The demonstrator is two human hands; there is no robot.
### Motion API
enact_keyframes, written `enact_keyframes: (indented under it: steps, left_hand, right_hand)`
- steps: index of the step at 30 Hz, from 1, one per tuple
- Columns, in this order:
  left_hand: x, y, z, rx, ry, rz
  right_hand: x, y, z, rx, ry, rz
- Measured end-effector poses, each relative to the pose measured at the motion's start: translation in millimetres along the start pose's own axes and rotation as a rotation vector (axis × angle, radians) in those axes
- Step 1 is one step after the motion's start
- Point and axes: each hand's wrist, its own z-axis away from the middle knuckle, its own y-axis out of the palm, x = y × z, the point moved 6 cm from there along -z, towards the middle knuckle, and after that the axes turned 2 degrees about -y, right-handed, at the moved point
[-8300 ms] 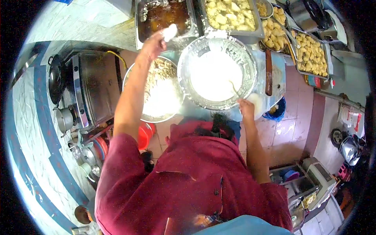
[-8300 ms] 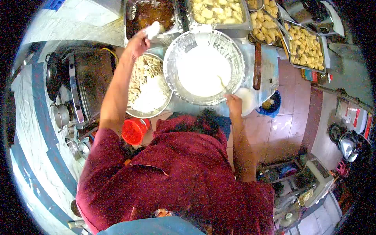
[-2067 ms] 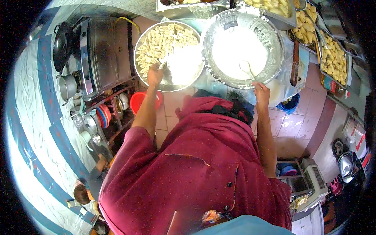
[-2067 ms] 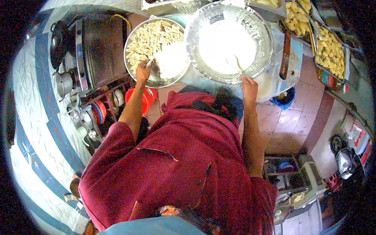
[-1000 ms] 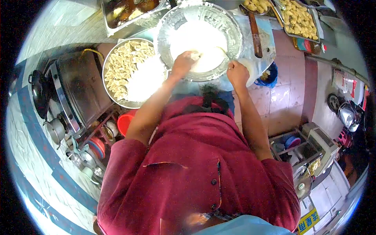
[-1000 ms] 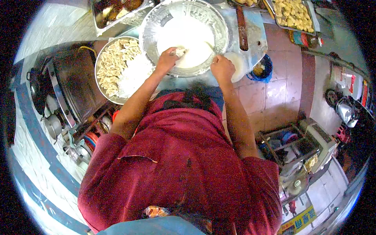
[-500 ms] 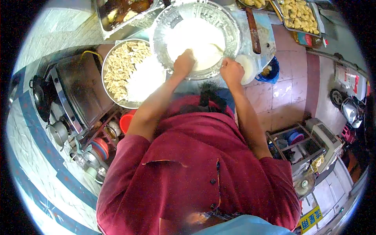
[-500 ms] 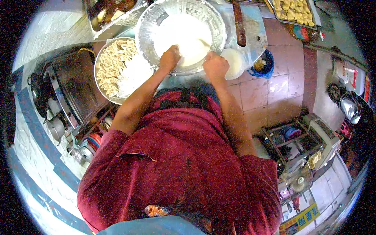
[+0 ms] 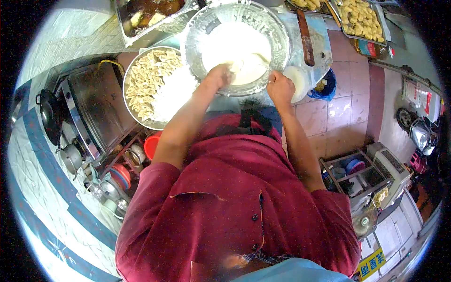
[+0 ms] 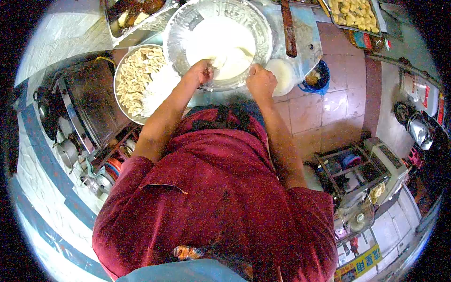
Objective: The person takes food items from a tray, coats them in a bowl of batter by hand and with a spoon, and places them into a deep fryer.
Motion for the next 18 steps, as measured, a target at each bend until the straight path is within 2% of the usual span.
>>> enact_keyframes:
  steps: [3,6,9,12,15,18]
  left_hand:
    - [0.9,-3.1,-7.7,0.059,-0.007,0.006]
    - [1.8,-4.1,-9.9,0.020,0.018,0.041]
    - [2.8,-1.2,-6.5,-0.021,0.017,0.037]
    - [4.9,1.7,-8.6,-0.022,-0.019,0.013]
    - [6.4,-3.2,-11.7,0.025,-0.064,0.039]
    - [6.3,0.8,-3.9,0.112,-0.061,0.066]
  right_hand:
    - [-9.2,11.2,2.9,0.117,0.007,0.125]
    - [-9.1,12.5,8.8,0.131,-0.016,0.029]
    - [8.5,0.9,16.7,-0.048,-0.184,-0.228]
    - [15.6,-2.9,12.8,-0.126,-0.166,-0.177]
    - [8.3,-7.0,2.5,-0.090,-0.071,0.027]
    - [-6.2,13.1,1.1,0.120,-0.027,0.189]
